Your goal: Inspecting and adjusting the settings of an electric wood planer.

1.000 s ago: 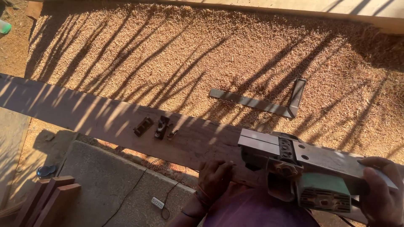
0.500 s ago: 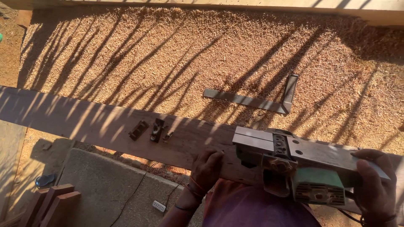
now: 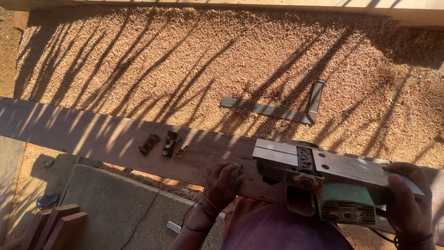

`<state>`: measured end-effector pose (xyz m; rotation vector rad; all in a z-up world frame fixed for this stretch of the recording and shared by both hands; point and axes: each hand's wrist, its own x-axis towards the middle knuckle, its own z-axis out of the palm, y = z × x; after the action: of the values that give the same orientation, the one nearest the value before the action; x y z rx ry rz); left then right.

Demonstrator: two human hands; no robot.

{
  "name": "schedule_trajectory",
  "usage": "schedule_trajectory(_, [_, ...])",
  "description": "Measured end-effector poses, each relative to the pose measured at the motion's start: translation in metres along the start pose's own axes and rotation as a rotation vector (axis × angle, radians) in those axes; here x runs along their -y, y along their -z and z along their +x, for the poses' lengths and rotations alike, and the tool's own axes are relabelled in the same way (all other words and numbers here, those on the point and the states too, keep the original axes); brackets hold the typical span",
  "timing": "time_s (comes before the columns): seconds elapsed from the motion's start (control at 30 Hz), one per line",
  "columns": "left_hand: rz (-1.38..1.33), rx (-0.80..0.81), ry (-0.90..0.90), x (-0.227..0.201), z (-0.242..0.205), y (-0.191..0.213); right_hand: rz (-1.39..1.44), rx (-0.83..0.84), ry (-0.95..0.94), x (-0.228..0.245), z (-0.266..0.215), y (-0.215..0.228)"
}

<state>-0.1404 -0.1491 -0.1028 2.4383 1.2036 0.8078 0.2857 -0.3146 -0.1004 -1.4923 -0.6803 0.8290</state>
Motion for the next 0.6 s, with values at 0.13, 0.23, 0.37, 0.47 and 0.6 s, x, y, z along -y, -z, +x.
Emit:
schedule_trajectory(0.13, [-0.146, -0.067, 0.013, -0.022, 0.024, 0.027, 0.005, -0.002, 0.029, 0.000, 0.001, -0.003])
schedule_trajectory(0.23, [-0.320, -0.073, 0.050, -0.049, 0.062, 0.053, 0.024, -0.017, 0.025, 0.003, 0.001, -0.005])
schedule_trajectory(0.37, [-0.441, 0.222, -0.115, -0.095, 0.132, 0.084, 0.030, -0.028, -0.005, 0.016, -0.001, -0.014])
schedule_trajectory(0.47, [-0.419, 0.538, -0.319, -0.112, 0.175, 0.061, 0.013, -0.027, 0.006, 0.013, -0.002, -0.013])
schedule_trajectory(0.6, [-0.223, 0.806, -0.490, -0.121, 0.206, 0.019, -0.032, -0.032, 0.064, 0.020, -0.002, -0.016])
